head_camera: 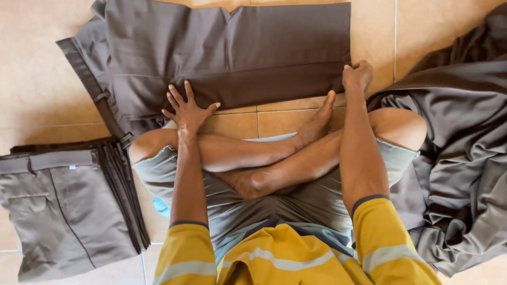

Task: Folding brown pants while sitting on the floor and stacking them.

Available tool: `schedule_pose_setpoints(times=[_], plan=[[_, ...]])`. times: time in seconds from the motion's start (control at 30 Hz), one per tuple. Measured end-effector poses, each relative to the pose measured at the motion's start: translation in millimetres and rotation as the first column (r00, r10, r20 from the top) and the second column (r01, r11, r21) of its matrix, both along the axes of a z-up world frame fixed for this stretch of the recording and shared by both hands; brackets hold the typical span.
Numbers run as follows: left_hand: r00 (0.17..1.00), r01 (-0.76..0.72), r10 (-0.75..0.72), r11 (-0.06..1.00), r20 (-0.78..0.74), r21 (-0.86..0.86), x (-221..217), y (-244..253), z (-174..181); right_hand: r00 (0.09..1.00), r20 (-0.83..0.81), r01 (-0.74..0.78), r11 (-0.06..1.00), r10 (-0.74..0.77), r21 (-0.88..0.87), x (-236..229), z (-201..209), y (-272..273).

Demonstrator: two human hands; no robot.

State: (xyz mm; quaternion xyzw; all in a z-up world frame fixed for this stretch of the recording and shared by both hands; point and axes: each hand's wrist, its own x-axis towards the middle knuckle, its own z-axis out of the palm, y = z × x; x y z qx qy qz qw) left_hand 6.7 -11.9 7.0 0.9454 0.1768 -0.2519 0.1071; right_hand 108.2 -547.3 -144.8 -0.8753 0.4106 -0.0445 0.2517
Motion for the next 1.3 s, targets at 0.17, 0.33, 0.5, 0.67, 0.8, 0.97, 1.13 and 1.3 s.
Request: schedule_pose_setpoints(times=[0.17,0.33,0.5,0.67,0.8,0.97,1.13,1.3], plan=[[0.841,0.257,-0.269,0.962,0.469,0.091,-7.4,-14.7,18.1,0.992,0.117,-0.045,0.995,0.035,0.088,-2.5,14.7,7.5],[0.78,0.393,-0.338,0.92,0.526,0.009,-8.7,-16.0,-13.5,0.862,0.298,-0.435,0.9,0.41,0.019,-26.9,162.5,91.8],[0.821,0.401,-0.361,0.916,0.441,0.004,-6.5,-9.6,-46.5,0.749,0.296,-0.614,0.789,0.593,-0.025,-36.8,168.1,129.5],[0.831,0.398,-0.364,0.917,0.42,0.007,-5.0,-12.3,-42.2,0.868,0.041,-0.496,0.861,0.495,0.112,-12.5,92.7,97.7],[0.819,0.418,-0.384,0.908,0.426,0.014,-5.1,-12.6,-38.9,0.924,-0.084,-0.37,0.928,0.373,0.045,3.4,51.3,66.2],[0.647,0.587,-0.446,0.809,0.618,-0.031,-12.6,-27.3,-15.1,0.973,-0.029,-0.225,0.922,0.228,-0.315,-6.0,134.1,52.9],[0.607,0.615,-0.434,0.787,0.666,-0.047,-11.0,-33.8,-6.0,0.929,-0.084,-0.356,0.815,0.359,-0.457,-14.6,115.7,75.2],[0.582,0.597,-0.385,0.8,0.716,-0.055,-12.7,-31.4,-2.3,0.929,-0.075,-0.359,0.832,0.363,-0.424,-8.2,97.9,64.4]])
